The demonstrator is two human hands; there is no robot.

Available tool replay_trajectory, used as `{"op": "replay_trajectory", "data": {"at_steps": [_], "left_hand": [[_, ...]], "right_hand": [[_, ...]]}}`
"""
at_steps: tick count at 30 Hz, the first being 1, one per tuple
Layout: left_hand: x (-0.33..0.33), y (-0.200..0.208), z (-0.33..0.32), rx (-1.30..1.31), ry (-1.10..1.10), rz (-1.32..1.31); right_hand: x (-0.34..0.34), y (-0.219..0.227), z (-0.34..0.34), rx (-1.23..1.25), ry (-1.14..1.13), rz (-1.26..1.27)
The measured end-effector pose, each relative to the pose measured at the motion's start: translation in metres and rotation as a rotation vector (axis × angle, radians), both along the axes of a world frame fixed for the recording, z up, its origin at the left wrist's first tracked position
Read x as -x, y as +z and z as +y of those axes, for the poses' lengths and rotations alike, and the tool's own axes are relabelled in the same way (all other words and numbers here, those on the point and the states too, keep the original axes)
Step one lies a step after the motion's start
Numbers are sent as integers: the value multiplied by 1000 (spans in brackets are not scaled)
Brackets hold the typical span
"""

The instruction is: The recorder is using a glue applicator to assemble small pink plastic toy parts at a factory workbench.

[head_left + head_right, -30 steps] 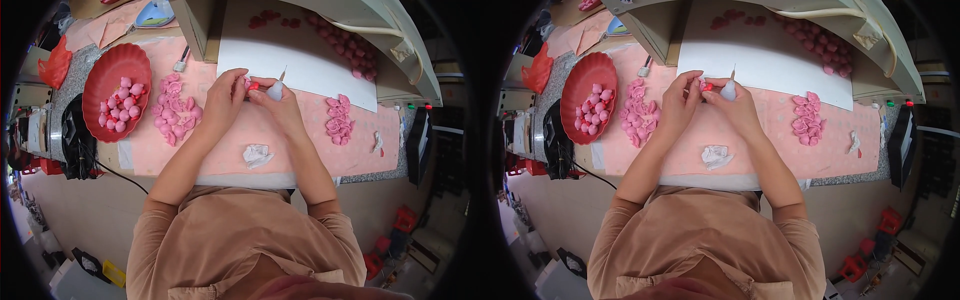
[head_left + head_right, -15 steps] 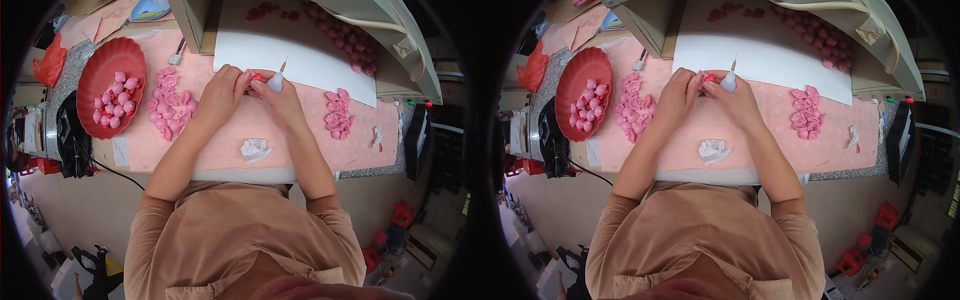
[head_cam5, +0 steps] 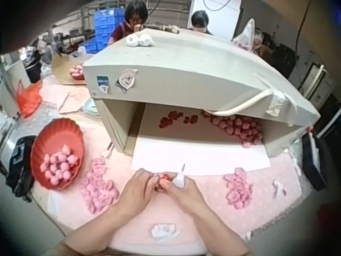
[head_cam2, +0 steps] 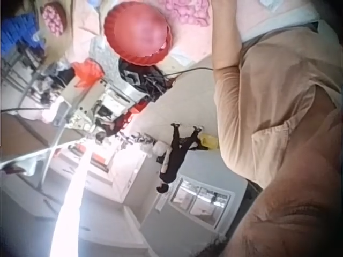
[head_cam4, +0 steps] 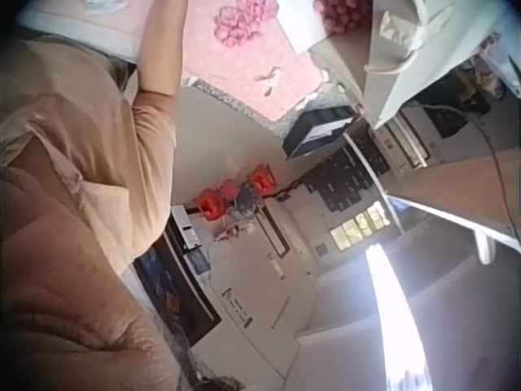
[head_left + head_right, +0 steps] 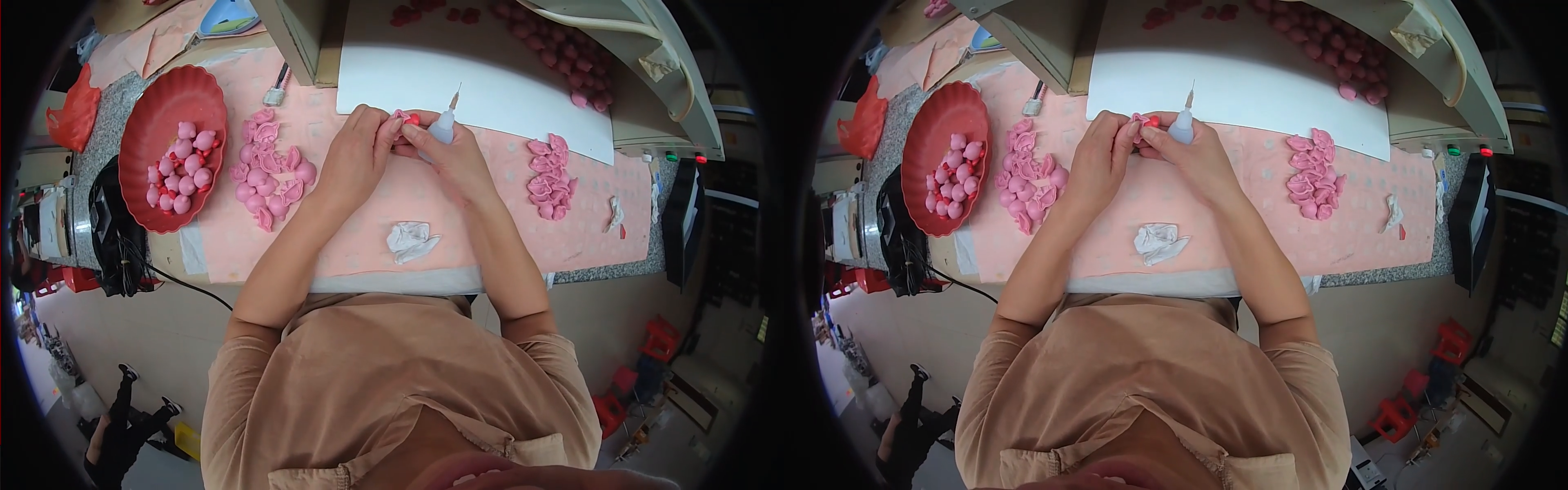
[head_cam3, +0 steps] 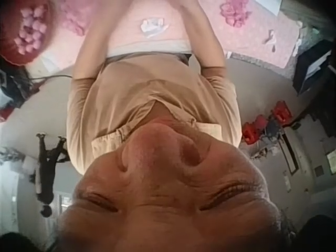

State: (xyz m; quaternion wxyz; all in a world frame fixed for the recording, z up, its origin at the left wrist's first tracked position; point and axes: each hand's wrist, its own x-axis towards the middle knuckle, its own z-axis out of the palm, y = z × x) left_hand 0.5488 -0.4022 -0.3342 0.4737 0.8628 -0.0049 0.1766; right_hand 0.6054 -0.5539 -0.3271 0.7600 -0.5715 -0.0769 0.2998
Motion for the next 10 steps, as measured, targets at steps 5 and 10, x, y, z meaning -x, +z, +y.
{"op": "replay_trajectory", "data": {"at_steps": [5, 10], "left_hand": [[1, -2, 0, -13, -18, 3], [3, 0, 2, -39, -39, 7]], "right_hand": [[-4, 9, -5, 152, 33, -72], [0, 10, -4, 242, 52, -159]]}}
